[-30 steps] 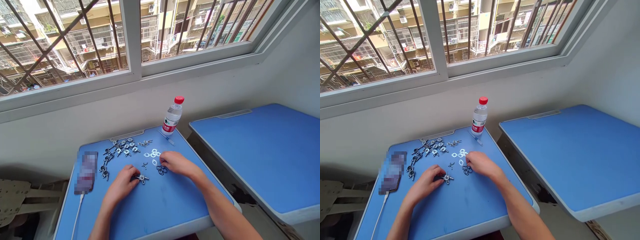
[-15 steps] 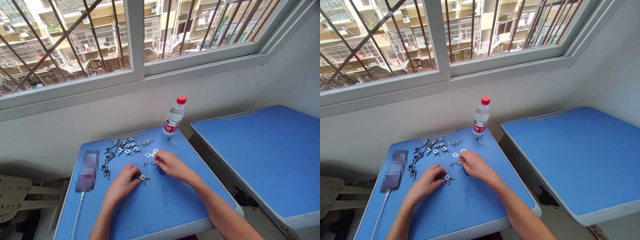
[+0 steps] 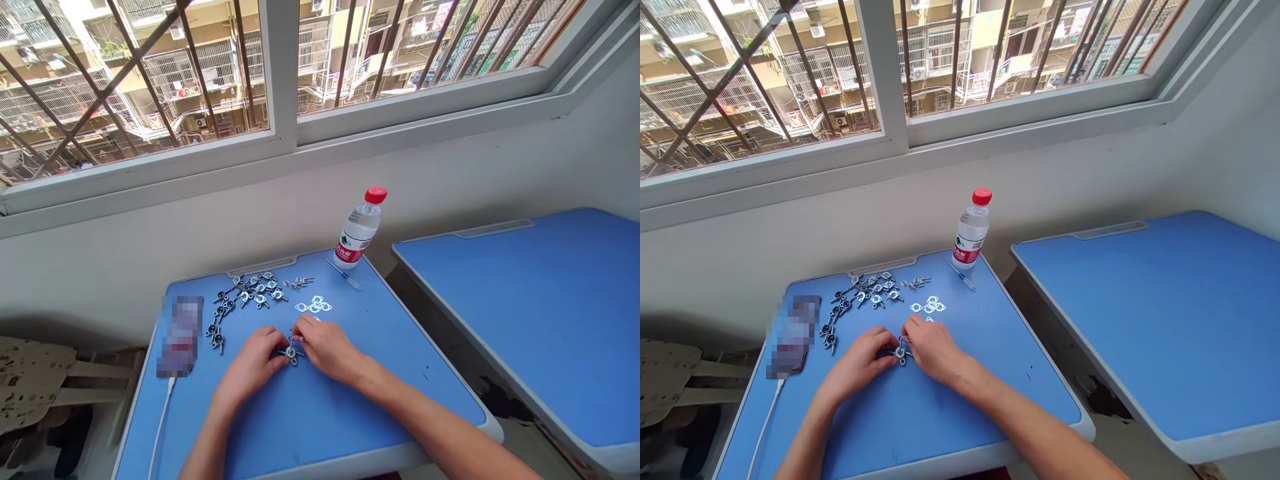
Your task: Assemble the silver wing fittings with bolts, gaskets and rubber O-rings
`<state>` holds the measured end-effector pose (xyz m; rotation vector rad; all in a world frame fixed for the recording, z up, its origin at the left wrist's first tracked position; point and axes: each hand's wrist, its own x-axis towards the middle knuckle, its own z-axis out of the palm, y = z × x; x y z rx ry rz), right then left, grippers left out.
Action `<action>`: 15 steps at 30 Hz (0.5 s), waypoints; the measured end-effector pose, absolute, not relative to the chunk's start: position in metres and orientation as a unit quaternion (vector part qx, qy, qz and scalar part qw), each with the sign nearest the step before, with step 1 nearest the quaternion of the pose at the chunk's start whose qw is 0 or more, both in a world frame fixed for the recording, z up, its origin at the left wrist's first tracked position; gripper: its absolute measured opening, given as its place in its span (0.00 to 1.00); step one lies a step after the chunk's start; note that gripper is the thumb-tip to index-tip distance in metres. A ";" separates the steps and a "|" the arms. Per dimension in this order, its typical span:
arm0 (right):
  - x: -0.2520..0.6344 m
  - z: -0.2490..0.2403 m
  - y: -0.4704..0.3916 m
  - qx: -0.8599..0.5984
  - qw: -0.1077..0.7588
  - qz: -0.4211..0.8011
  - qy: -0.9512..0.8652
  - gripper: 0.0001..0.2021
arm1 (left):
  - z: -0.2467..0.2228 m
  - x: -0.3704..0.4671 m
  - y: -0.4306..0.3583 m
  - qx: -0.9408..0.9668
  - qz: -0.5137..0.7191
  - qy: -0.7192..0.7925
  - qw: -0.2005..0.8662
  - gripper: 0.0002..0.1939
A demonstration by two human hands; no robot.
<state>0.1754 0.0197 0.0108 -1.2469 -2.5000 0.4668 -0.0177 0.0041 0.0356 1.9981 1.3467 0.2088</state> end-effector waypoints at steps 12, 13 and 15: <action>0.176 0.010 0.009 -0.286 0.145 -0.041 -0.946 0.11 | 0.036 -0.016 0.002 0.776 0.096 0.523 0.338 0.04; 0.176 0.012 0.007 -0.279 0.141 -0.048 -0.949 0.11 | 0.036 -0.017 0.002 0.776 0.098 0.522 0.339 0.04; 0.177 0.015 0.006 -0.265 0.135 -0.039 -0.954 0.10 | 0.035 -0.017 0.003 0.775 0.102 0.520 0.345 0.04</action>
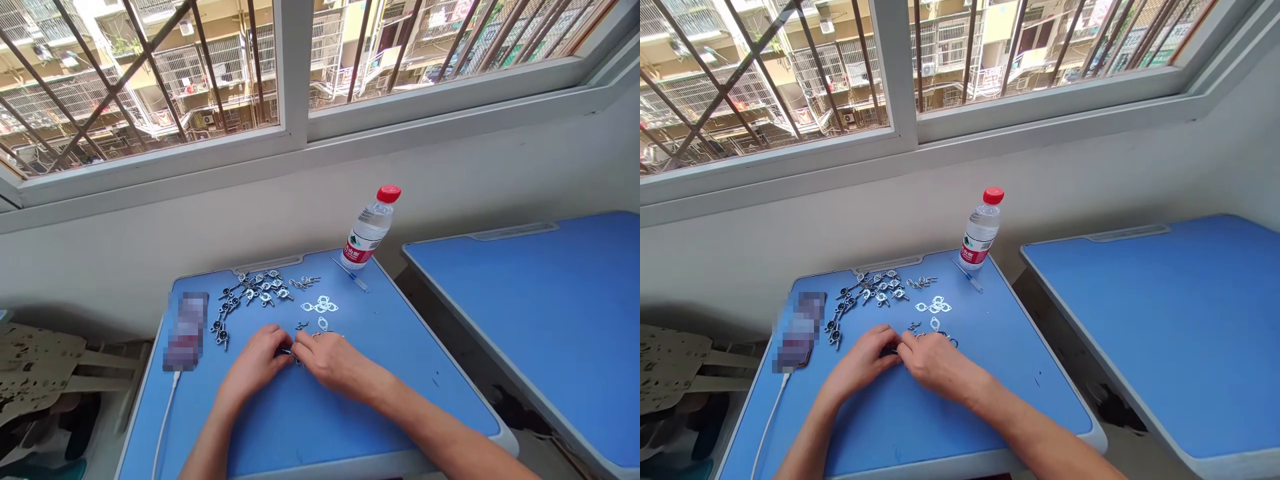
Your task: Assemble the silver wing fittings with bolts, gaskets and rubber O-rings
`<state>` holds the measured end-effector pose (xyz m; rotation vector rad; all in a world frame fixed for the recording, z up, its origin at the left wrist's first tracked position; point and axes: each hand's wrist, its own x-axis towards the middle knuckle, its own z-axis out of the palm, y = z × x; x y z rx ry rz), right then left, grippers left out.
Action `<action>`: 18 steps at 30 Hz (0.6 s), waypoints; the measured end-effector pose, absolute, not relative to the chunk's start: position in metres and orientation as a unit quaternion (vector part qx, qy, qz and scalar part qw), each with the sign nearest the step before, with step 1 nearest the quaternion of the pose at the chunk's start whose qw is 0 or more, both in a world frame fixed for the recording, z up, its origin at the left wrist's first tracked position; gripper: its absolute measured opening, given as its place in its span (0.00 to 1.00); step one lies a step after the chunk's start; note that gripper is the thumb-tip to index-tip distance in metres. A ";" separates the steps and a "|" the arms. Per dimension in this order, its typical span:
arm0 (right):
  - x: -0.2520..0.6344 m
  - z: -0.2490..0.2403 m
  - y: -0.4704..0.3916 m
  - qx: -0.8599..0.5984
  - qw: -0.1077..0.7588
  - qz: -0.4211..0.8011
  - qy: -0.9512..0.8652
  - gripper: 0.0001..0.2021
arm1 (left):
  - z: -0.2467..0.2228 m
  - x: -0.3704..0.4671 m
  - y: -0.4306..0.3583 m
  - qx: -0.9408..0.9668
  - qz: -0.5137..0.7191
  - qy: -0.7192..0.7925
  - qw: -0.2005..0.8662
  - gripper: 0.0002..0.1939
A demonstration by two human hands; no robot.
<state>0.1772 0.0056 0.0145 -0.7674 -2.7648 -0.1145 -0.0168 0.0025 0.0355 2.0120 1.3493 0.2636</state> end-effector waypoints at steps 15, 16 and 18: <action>0.192 0.024 0.018 -0.345 0.091 0.105 -0.928 0.10 | 0.041 -0.014 0.002 0.776 0.083 0.526 0.339 0.06; 0.192 0.024 0.018 -0.349 0.085 0.107 -0.927 0.10 | 0.041 -0.014 0.003 0.777 0.081 0.526 0.337 0.06; 0.192 0.025 0.019 -0.355 0.080 0.114 -0.924 0.11 | 0.040 -0.013 0.003 0.777 0.077 0.528 0.336 0.06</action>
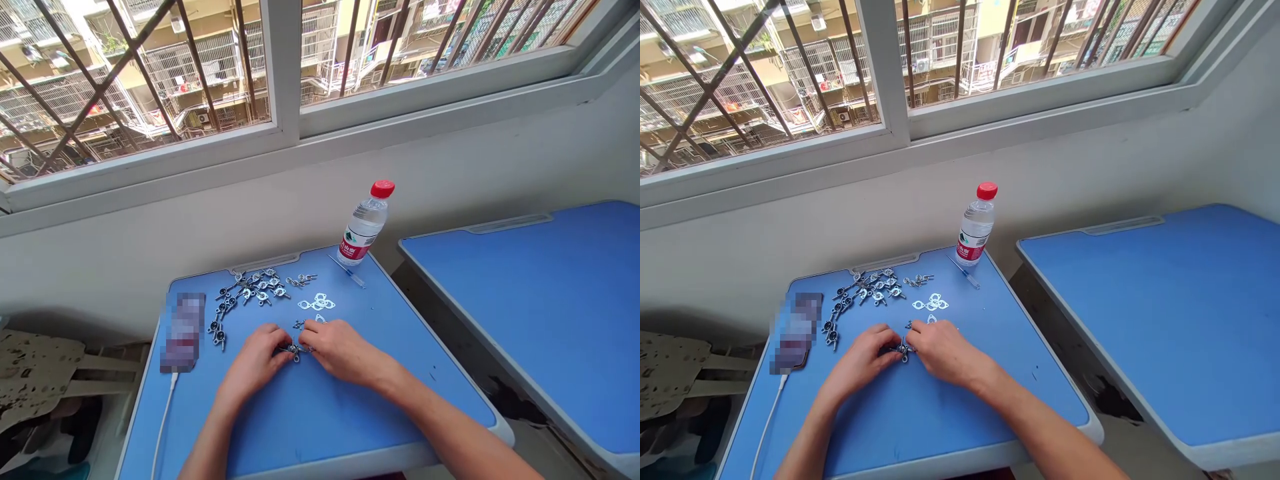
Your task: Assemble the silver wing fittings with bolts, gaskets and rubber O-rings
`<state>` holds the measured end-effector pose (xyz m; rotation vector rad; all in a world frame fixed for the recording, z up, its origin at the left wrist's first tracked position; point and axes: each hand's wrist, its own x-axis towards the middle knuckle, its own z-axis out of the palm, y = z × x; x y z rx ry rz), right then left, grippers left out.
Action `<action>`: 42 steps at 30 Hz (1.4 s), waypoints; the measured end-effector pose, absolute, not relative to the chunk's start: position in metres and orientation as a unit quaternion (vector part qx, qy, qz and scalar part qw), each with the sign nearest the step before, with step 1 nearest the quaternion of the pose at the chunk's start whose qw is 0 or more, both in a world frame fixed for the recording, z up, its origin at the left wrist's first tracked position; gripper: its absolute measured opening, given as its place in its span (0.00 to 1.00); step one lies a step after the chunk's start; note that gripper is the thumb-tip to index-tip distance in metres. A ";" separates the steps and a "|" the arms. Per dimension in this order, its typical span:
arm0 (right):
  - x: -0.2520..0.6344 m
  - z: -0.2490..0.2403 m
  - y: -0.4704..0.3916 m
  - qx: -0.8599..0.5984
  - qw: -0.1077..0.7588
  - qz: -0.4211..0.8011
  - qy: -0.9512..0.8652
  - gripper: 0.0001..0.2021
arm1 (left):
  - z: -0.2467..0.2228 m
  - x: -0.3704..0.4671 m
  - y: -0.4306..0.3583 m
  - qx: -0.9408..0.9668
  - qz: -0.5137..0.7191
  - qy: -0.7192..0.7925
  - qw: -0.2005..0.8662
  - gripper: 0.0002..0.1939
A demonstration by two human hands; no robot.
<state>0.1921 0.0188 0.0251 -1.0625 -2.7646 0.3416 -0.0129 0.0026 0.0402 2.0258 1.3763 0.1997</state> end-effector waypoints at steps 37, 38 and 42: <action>0.201 0.041 0.041 -0.593 0.017 0.201 -0.779 0.06 | 0.042 -0.017 0.003 0.772 0.080 0.527 0.348 0.11; 0.202 0.040 0.042 -0.593 0.020 0.204 -0.779 0.04 | 0.042 -0.017 0.003 0.771 0.079 0.528 0.348 0.11; 0.205 0.038 0.043 -0.591 0.030 0.214 -0.777 0.04 | 0.043 -0.018 0.004 0.770 0.076 0.529 0.349 0.11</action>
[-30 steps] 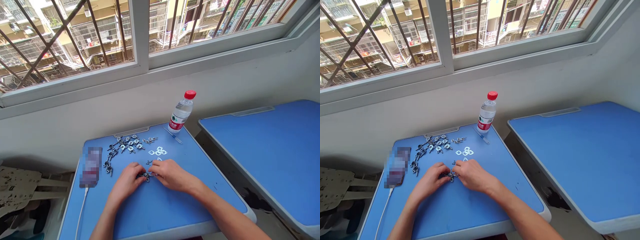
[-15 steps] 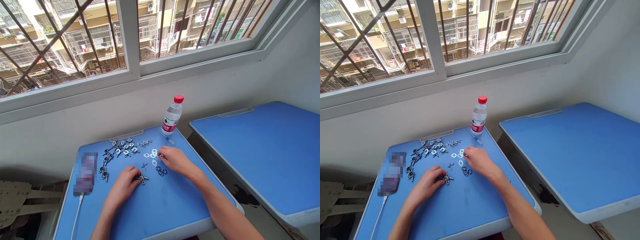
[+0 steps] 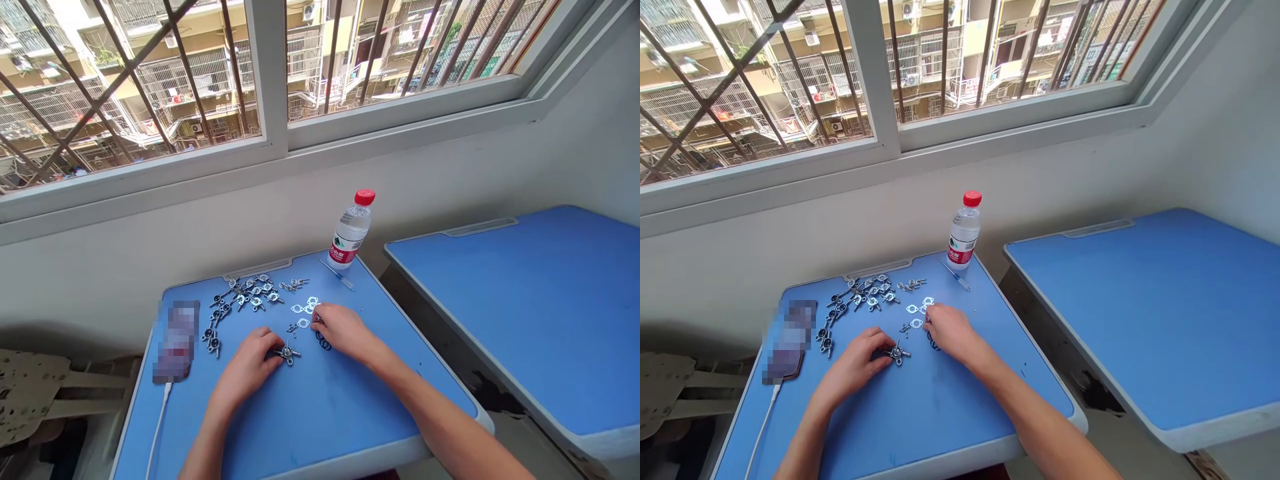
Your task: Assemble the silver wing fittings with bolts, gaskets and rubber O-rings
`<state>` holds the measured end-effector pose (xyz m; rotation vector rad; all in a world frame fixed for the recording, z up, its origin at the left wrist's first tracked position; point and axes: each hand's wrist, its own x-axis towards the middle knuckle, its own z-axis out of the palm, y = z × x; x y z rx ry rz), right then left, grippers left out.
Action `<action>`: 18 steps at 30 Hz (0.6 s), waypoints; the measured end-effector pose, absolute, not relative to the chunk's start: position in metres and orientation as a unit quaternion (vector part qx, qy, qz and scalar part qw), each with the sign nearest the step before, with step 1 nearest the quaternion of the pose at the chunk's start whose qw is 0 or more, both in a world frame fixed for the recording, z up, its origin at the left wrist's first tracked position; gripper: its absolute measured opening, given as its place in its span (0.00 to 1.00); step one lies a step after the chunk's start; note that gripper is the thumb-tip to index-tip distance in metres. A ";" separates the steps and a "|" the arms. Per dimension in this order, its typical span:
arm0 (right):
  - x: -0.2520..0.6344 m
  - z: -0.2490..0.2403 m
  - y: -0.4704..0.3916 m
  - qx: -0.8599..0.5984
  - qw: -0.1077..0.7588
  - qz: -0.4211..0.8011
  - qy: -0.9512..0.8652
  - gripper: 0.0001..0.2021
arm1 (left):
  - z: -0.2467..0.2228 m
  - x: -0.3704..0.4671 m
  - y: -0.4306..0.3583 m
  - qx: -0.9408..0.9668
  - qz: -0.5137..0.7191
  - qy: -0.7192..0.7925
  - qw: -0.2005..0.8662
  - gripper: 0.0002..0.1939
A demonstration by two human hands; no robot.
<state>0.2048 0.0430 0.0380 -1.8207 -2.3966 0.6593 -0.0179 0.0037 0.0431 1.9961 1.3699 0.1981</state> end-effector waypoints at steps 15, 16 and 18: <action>0.197 0.037 0.040 -0.542 0.079 0.220 -0.807 0.11 | 0.040 -0.023 0.006 0.780 0.094 0.526 0.326 0.09; 0.196 0.037 0.039 -0.541 0.080 0.219 -0.808 0.12 | 0.040 -0.023 0.006 0.780 0.094 0.526 0.325 0.09; 0.196 0.037 0.039 -0.541 0.085 0.219 -0.808 0.13 | 0.040 -0.023 0.006 0.780 0.095 0.526 0.326 0.09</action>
